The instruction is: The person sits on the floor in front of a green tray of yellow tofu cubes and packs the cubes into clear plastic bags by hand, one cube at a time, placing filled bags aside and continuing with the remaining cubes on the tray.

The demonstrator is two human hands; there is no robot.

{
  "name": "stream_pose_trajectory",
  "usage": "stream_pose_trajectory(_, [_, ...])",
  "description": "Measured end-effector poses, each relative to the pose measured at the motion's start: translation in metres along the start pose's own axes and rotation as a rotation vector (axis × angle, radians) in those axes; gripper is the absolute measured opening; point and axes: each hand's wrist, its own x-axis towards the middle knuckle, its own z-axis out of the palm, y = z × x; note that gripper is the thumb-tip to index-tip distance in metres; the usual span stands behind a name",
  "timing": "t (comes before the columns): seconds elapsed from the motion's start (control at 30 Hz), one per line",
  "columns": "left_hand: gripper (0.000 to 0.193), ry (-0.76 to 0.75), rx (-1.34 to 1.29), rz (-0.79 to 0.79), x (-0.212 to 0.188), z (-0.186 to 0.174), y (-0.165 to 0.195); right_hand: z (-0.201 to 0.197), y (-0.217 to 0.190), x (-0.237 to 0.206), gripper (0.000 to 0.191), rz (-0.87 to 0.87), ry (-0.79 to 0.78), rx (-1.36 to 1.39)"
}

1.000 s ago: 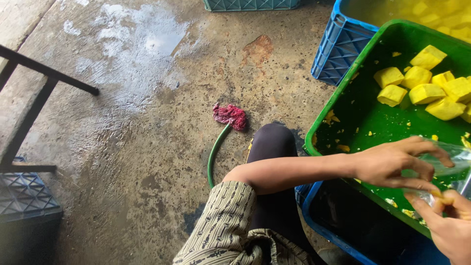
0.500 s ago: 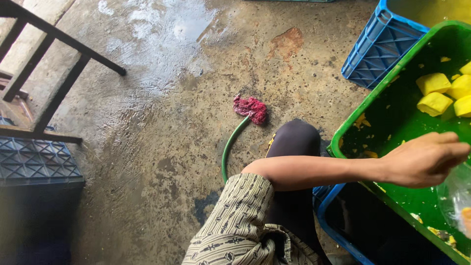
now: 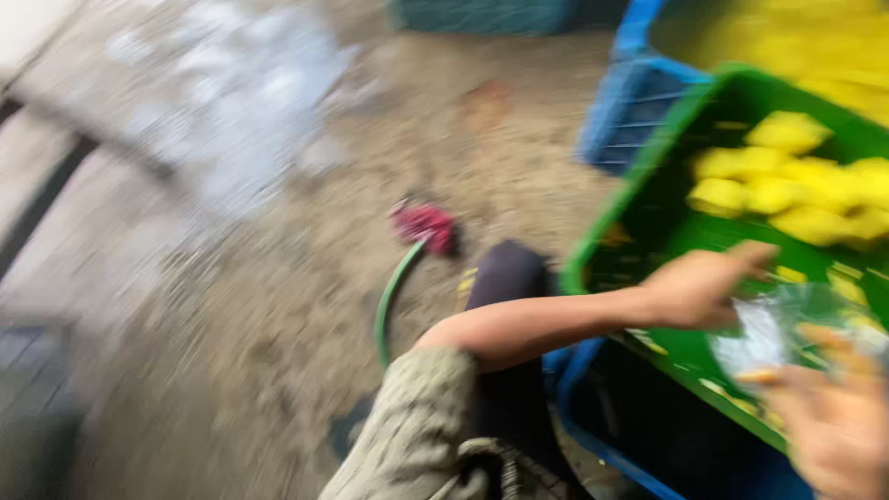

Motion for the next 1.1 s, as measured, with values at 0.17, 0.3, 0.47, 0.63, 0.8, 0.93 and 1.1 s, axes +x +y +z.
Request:
stream_pose_trajectory(0.17, [0.057,-0.092,-0.273,-0.086,-0.038,0.008,0.073,-0.027,-0.011,-0.032,0.048,0.117,0.304,0.000])
stream_pose_trajectory(0.3, [0.061,-0.486,-0.605,0.140,-0.070,0.015,0.095,-0.031,-0.018,-0.029,0.043,-0.098,0.603,-0.305])
stream_pose_trajectory(0.47, [0.045,-0.011,0.004,-0.262,-0.053,0.037,0.089,0.002,-0.044,-0.076,0.064,0.013,-0.046,0.159])
stream_pose_trajectory(0.63, [0.041,-0.158,-0.641,-0.192,-0.064,0.043,0.099,-0.029,-0.049,-0.054,0.063,0.039,0.415,-0.321])
stream_pose_trajectory(0.8, [0.047,-0.318,-0.413,-0.184,-0.059,0.029,0.100,-0.046,-0.041,-0.050,0.055,-0.155,0.467,-0.238])
stream_pose_trajectory(0.93, [0.047,-0.039,-0.009,-0.290,-0.050,0.042,0.095,-0.028,-0.030,-0.077,0.083,-0.141,-0.335,0.227])
stream_pose_trajectory(1.1, [0.046,0.164,0.193,0.115,-0.064,0.047,0.083,-0.045,0.004,-0.039,0.049,0.093,0.542,-0.556])
